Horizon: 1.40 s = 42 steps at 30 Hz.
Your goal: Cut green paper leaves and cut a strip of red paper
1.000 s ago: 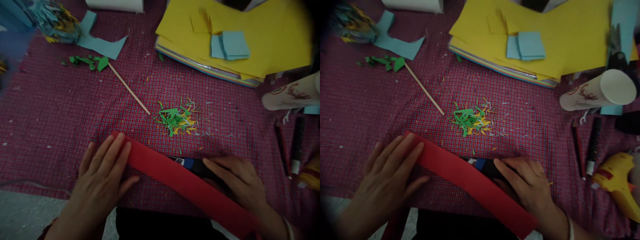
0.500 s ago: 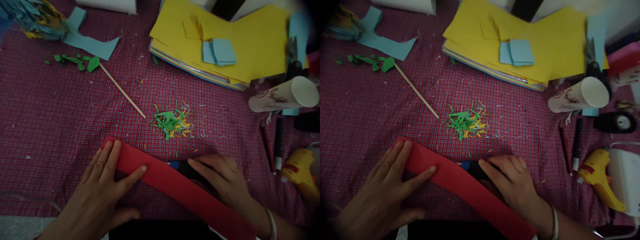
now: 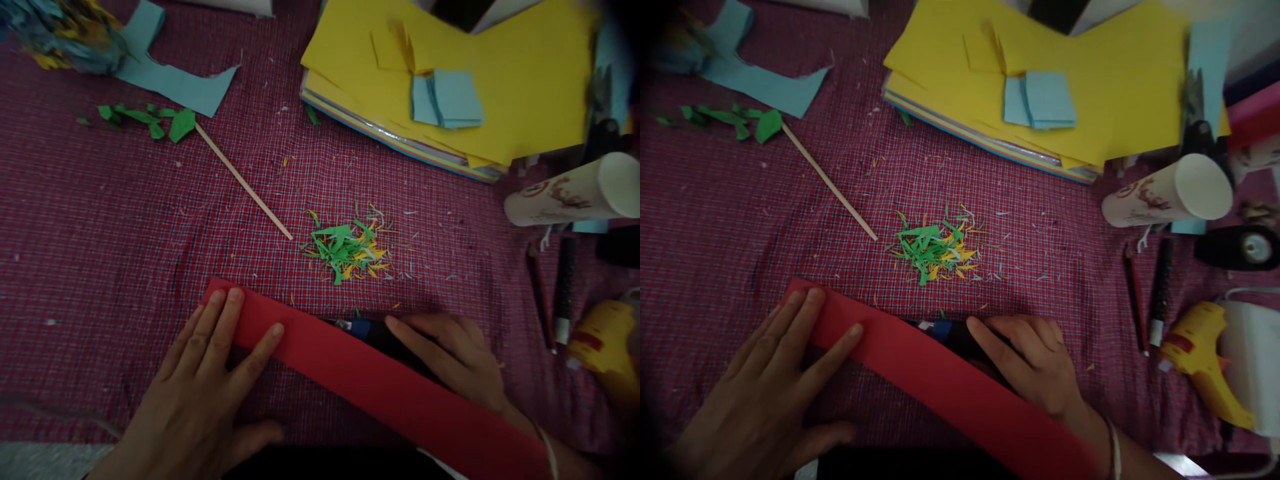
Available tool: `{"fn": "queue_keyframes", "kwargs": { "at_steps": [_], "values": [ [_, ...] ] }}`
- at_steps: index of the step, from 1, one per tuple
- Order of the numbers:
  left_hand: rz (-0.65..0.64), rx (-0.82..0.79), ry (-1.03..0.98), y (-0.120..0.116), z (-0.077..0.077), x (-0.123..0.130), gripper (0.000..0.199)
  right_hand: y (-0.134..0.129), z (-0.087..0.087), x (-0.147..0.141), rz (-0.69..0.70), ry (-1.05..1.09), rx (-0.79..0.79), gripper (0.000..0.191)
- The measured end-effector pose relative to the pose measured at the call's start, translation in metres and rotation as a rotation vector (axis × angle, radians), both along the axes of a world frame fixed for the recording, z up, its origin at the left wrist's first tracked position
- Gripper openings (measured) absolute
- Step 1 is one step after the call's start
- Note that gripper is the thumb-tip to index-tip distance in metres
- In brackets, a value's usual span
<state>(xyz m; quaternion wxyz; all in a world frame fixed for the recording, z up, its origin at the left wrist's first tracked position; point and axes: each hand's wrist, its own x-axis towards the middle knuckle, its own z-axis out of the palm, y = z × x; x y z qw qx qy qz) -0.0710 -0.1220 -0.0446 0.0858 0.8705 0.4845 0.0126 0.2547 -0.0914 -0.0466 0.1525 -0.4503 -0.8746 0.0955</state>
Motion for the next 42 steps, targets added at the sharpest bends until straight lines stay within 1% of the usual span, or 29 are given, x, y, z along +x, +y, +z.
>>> {"fn": "queue_keyframes", "kwargs": {
  "at_steps": [5,7,11,16,20,23,25,27,28,32,34,37,40,42],
  "values": [
    [-0.001,0.019,-0.027,0.001,-0.003,-0.003,0.106,-0.002,-0.001,0.001,-0.016,-0.006,0.025,0.035],
    [-0.006,0.038,-0.036,-0.001,-0.004,-0.005,0.096,-0.002,-0.002,0.001,-0.032,-0.006,0.029,0.034],
    [-0.028,0.112,-0.042,-0.011,-0.007,-0.009,0.076,-0.001,-0.004,0.003,-0.005,-0.019,0.066,0.035],
    [-0.01,0.126,-0.051,-0.017,-0.009,-0.01,0.068,-0.003,-0.003,0.004,0.01,-0.063,0.069,0.035],
    [-0.024,0.125,-0.065,-0.017,-0.01,-0.008,0.067,0.001,0.001,-0.006,0.013,-0.088,0.025,0.036],
    [0.0,0.118,-0.104,-0.016,-0.011,-0.008,0.067,0.009,0.006,-0.019,0.064,-0.085,0.04,0.034],
    [-0.028,0.119,-0.128,-0.016,-0.012,-0.009,0.069,0.015,0.009,-0.027,0.107,-0.082,0.053,0.032],
    [-0.063,0.118,-0.144,-0.016,-0.013,-0.01,0.07,0.02,0.01,-0.032,0.115,-0.086,0.048,0.032],
    [-0.06,0.117,-0.153,-0.016,-0.013,-0.011,0.07,0.022,0.01,-0.034,0.113,-0.087,0.041,0.033],
    [0.034,0.09,-0.205,-0.019,-0.012,-0.006,0.065,0.022,0.008,-0.032,0.104,-0.066,0.027,0.035],
    [0.068,0.081,-0.226,-0.02,-0.011,-0.003,0.063,0.02,0.005,-0.028,0.079,-0.046,0.034,0.031],
    [0.072,0.072,-0.225,-0.019,-0.01,-0.003,0.063,0.016,0.002,-0.022,0.035,-0.018,0.04,0.023],
    [0.022,0.092,-0.193,-0.018,-0.01,-0.006,0.072,0.013,0.0,-0.019,0.023,-0.005,0.029,0.024],
    [0.016,0.112,-0.16,-0.017,-0.01,-0.008,0.076,0.012,-0.001,-0.019,0.026,-0.003,0.032,0.024]
  ]
}}
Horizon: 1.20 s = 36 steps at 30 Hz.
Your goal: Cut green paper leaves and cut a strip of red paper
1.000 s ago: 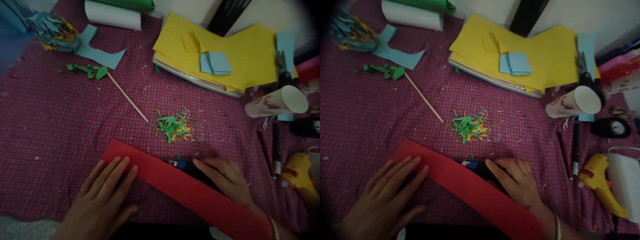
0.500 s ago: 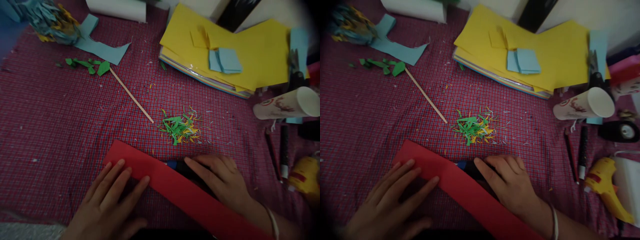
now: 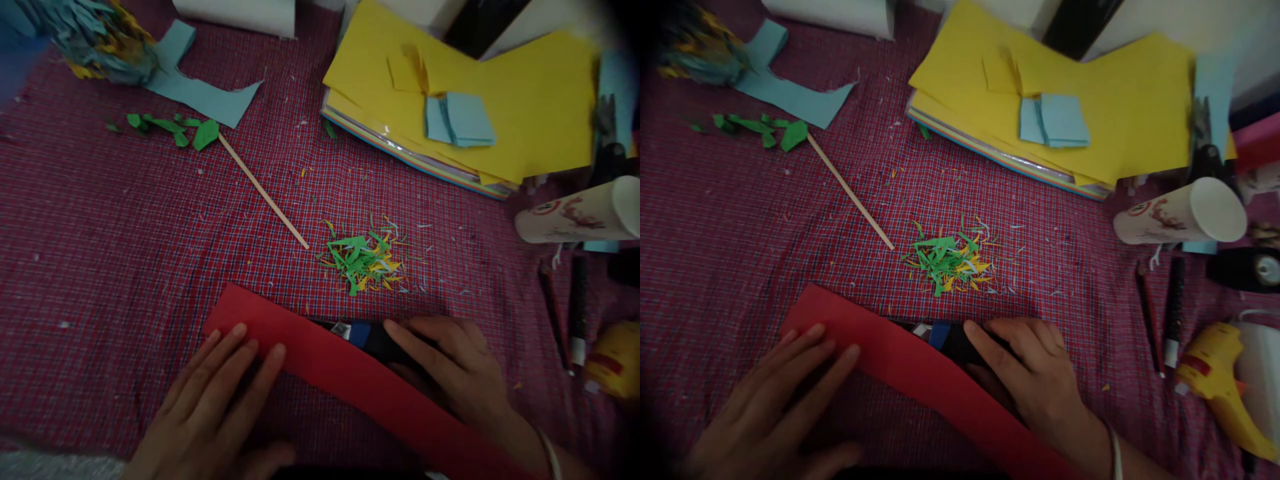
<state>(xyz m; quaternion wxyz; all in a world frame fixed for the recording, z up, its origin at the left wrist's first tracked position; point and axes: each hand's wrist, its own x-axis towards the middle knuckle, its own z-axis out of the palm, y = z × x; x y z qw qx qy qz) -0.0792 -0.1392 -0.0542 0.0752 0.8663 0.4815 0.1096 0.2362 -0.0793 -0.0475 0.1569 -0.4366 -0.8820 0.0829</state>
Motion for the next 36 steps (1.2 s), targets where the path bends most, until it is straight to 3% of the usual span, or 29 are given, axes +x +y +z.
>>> {"fn": "queue_keyframes", "kwargs": {
  "at_steps": [8,14,20,24,36],
  "values": [
    [0.226,0.039,-0.014,0.001,0.001,0.009,0.05,0.0,0.001,0.0,0.008,-0.01,0.016,0.024],
    [0.148,0.061,0.013,0.001,0.0,0.006,0.062,0.007,0.006,-0.016,0.027,-0.048,0.026,0.028],
    [0.19,0.121,-0.049,0.003,-0.001,0.011,0.073,0.013,0.008,-0.033,0.039,-0.073,-0.003,0.035],
    [0.145,0.124,0.052,0.002,-0.003,0.008,0.075,0.015,0.007,-0.037,0.06,-0.066,0.037,0.034],
    [0.124,0.089,0.047,0.001,-0.002,0.0,0.065,0.009,-0.001,-0.025,-0.03,-0.025,0.02,0.03]
  ]
}}
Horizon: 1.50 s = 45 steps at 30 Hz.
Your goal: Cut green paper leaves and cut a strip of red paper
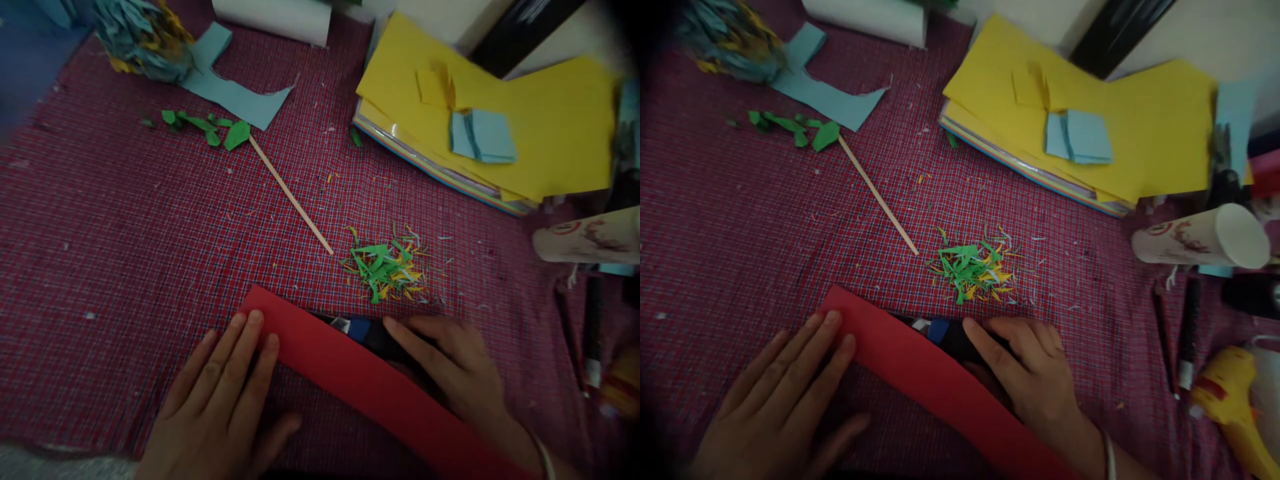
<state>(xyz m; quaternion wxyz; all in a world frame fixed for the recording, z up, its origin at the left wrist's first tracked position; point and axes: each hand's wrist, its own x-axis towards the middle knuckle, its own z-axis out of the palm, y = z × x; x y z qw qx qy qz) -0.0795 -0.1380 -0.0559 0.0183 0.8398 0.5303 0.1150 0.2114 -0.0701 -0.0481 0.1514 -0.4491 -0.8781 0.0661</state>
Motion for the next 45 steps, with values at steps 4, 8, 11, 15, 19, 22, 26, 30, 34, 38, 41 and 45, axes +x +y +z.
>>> {"fn": "queue_keyframes", "kwargs": {
  "at_steps": [4,8,11,15,19,22,26,30,34,38,41,45],
  "values": [
    [0.085,-0.009,-0.089,0.003,0.003,0.003,0.053,0.001,0.004,-0.001,0.043,0.004,0.017,0.029],
    [0.055,0.017,-0.096,0.004,0.005,0.003,0.05,0.003,0.009,-0.007,0.064,-0.008,0.014,0.026],
    [0.047,0.031,-0.054,0.002,0.005,0.002,0.053,0.006,0.011,-0.015,0.079,-0.026,0.006,0.026],
    [0.051,0.064,-0.06,0.002,0.005,0.003,0.05,0.008,0.012,-0.028,0.107,-0.053,0.012,0.028],
    [0.072,0.074,-0.109,0.004,0.007,0.006,0.043,0.005,0.011,-0.036,0.096,-0.084,-0.013,0.03],
    [0.076,0.069,-0.11,0.005,0.007,0.005,0.042,0.003,0.012,-0.038,0.107,-0.103,-0.042,0.032],
    [0.044,0.053,-0.068,0.003,0.004,0.001,0.047,0.005,0.009,-0.033,0.117,-0.089,-0.006,0.033],
    [0.036,0.058,-0.055,0.001,0.002,-0.002,0.052,0.003,0.003,-0.023,0.065,-0.066,0.021,0.037],
    [0.053,0.06,-0.057,0.001,0.004,0.0,0.049,0.003,0.002,-0.017,0.067,-0.04,0.021,0.04],
    [0.103,0.064,-0.106,0.002,0.006,0.005,0.044,0.007,0.007,-0.021,0.111,-0.051,0.021,0.038],
    [0.092,0.059,-0.103,0.002,0.007,0.007,0.045,0.009,0.009,-0.03,0.129,-0.075,0.017,0.035],
    [0.089,0.071,-0.111,0.003,0.008,0.007,0.041,0.012,0.009,-0.04,0.15,-0.095,0.0,0.035]
  ]
}}
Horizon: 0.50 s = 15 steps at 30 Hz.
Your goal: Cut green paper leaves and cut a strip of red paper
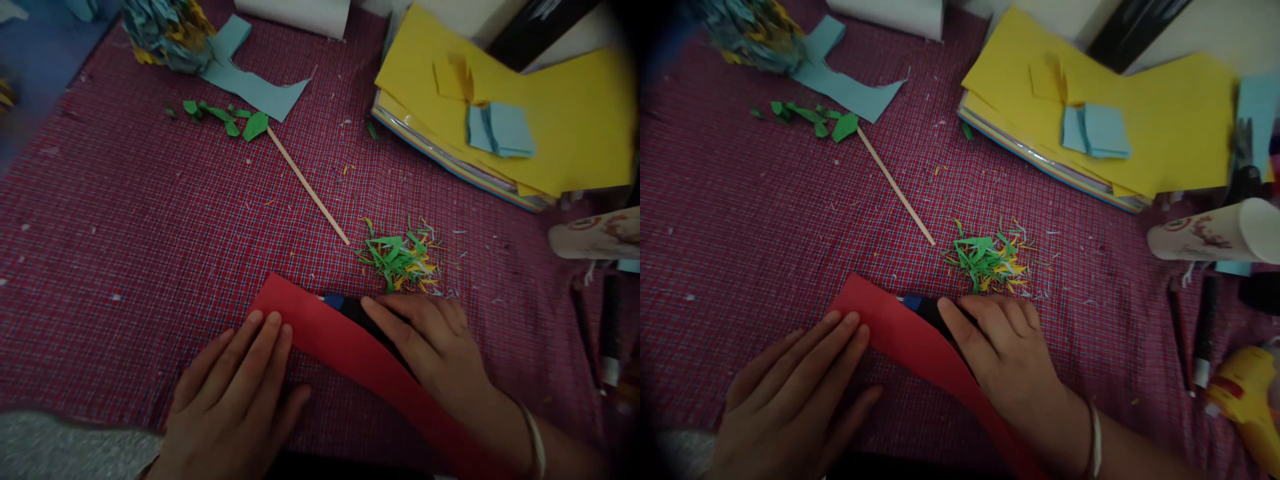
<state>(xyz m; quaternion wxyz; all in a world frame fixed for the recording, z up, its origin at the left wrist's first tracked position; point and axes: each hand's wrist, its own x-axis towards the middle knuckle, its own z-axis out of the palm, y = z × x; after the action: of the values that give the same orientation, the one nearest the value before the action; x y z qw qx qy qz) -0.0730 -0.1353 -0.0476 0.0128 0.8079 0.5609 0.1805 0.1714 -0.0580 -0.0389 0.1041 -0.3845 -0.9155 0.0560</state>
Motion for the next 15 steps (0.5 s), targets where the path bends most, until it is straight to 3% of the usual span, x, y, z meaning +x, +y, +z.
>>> {"fn": "queue_keyframes", "kwargs": {
  "at_steps": [7,15],
  "values": [
    [-0.032,-0.027,0.045,-0.005,-0.004,-0.006,0.05,0.0,-0.002,0.007,-0.019,0.018,0.062,0.03],
    [-0.02,0.011,0.026,0.0,-0.002,-0.003,0.041,0.002,0.0,-0.008,0.01,0.011,-0.032,0.034]
  ]
}}
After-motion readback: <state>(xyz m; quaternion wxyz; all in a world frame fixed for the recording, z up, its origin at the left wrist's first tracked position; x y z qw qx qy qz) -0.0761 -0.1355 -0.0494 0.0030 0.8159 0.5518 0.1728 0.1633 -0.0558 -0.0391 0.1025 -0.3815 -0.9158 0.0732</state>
